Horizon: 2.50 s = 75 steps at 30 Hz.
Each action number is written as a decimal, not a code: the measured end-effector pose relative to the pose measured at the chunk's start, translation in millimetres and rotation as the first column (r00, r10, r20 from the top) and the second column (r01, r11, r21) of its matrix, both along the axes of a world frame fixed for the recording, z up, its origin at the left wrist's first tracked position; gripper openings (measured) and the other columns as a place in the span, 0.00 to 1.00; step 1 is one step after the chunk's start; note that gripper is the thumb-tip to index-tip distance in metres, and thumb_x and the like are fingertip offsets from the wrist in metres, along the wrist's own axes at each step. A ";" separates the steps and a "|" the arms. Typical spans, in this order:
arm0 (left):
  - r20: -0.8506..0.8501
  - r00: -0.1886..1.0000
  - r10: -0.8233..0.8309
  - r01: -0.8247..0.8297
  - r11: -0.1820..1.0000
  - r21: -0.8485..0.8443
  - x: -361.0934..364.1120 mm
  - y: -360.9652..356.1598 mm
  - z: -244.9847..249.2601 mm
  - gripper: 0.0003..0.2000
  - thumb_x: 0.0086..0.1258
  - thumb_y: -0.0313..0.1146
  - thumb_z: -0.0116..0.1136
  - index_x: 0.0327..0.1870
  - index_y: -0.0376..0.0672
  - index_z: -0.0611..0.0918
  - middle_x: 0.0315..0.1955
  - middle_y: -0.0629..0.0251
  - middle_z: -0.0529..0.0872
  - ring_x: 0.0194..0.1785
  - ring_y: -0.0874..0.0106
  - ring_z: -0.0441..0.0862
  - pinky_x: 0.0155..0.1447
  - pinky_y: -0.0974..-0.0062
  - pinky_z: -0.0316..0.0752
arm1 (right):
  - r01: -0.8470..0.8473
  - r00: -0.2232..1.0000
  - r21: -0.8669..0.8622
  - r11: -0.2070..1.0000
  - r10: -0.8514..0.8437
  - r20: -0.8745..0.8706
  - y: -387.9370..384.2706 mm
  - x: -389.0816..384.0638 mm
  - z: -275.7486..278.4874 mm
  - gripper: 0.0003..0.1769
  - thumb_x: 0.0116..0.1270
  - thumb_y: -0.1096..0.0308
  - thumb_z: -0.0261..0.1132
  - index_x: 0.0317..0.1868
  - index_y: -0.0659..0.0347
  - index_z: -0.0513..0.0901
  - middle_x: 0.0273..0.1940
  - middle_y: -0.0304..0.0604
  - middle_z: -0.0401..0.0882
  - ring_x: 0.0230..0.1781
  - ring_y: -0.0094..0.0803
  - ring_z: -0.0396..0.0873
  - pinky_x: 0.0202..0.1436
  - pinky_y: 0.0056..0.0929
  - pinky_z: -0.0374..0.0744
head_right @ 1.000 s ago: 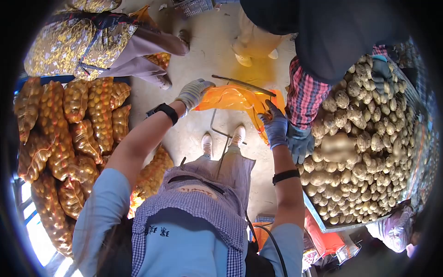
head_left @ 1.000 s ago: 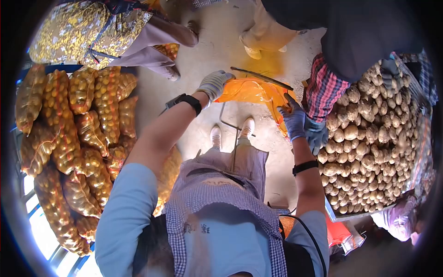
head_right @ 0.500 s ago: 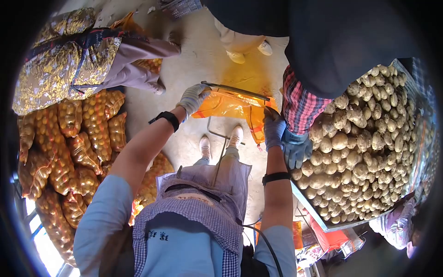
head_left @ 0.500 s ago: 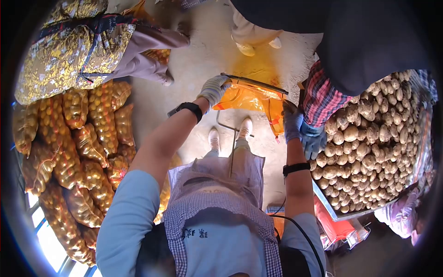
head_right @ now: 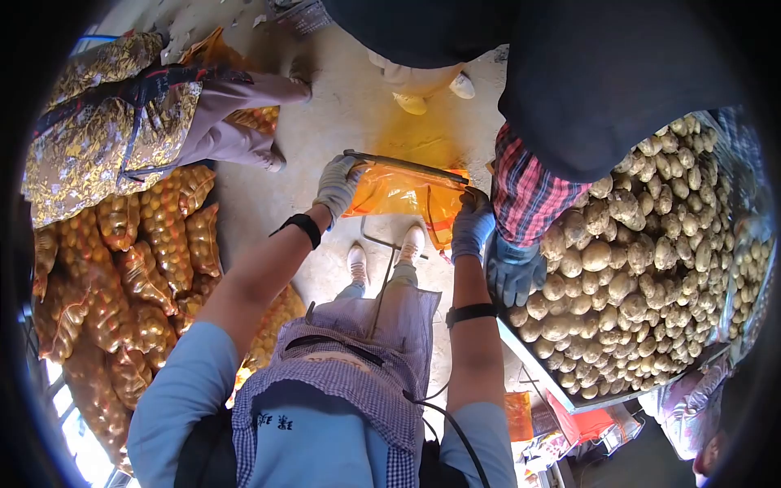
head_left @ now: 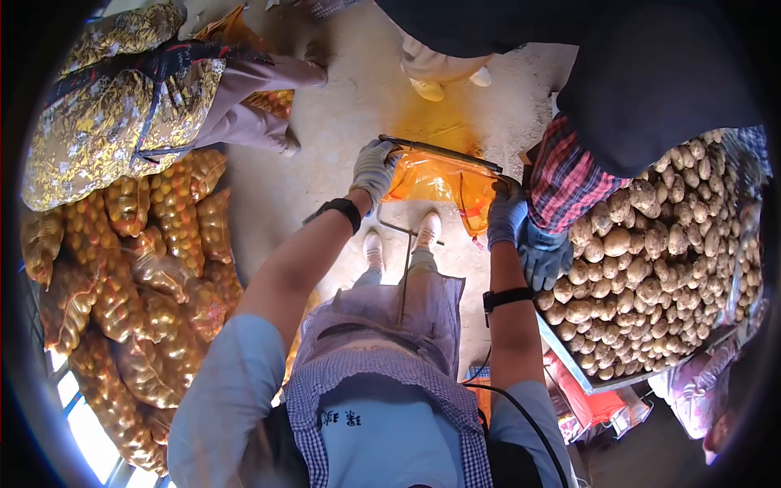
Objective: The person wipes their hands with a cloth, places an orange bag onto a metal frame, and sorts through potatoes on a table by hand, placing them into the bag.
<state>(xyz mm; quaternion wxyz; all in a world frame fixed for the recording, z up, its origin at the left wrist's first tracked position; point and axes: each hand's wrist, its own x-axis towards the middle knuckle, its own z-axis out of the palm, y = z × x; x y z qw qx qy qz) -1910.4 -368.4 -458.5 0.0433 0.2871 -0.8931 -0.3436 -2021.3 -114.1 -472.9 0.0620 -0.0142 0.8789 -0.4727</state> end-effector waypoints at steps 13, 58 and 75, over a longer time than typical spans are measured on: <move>-0.208 0.901 0.380 -0.182 0.767 0.615 -9.6 25.9 -41.2 0.13 0.72 0.26 0.50 0.56 0.40 0.80 0.44 0.60 0.86 0.44 0.74 0.79 0.53 0.76 0.73 | -0.013 0.971 -0.327 0.945 0.090 0.223 -7.1 -11.9 -13.5 0.23 0.66 0.84 0.51 0.57 0.59 0.81 0.33 0.33 0.78 0.31 0.18 0.71 0.39 0.16 0.72; 0.163 0.832 -0.531 0.525 0.658 -0.540 140.0 -0.9 28.3 0.18 0.56 0.35 0.57 0.50 0.52 0.78 0.43 0.64 0.81 0.58 0.61 0.74 0.68 0.58 0.63 | -0.542 0.409 0.770 0.337 0.906 -0.108 68.5 126.0 63.3 0.27 0.62 0.65 0.53 0.63 0.37 0.72 0.67 0.41 0.65 0.69 0.39 0.63 0.73 0.54 0.56; 0.199 0.456 -0.867 0.889 0.453 -0.063 207.8 14.1 74.4 0.10 0.51 0.38 0.62 0.33 0.49 0.79 0.34 0.65 0.81 0.47 0.62 0.78 0.66 0.56 0.63 | -0.826 0.454 0.430 0.364 0.882 0.125 136.6 187.7 78.0 0.08 0.52 0.68 0.70 0.35 0.49 0.83 0.40 0.33 0.82 0.54 0.32 0.77 0.72 0.45 0.60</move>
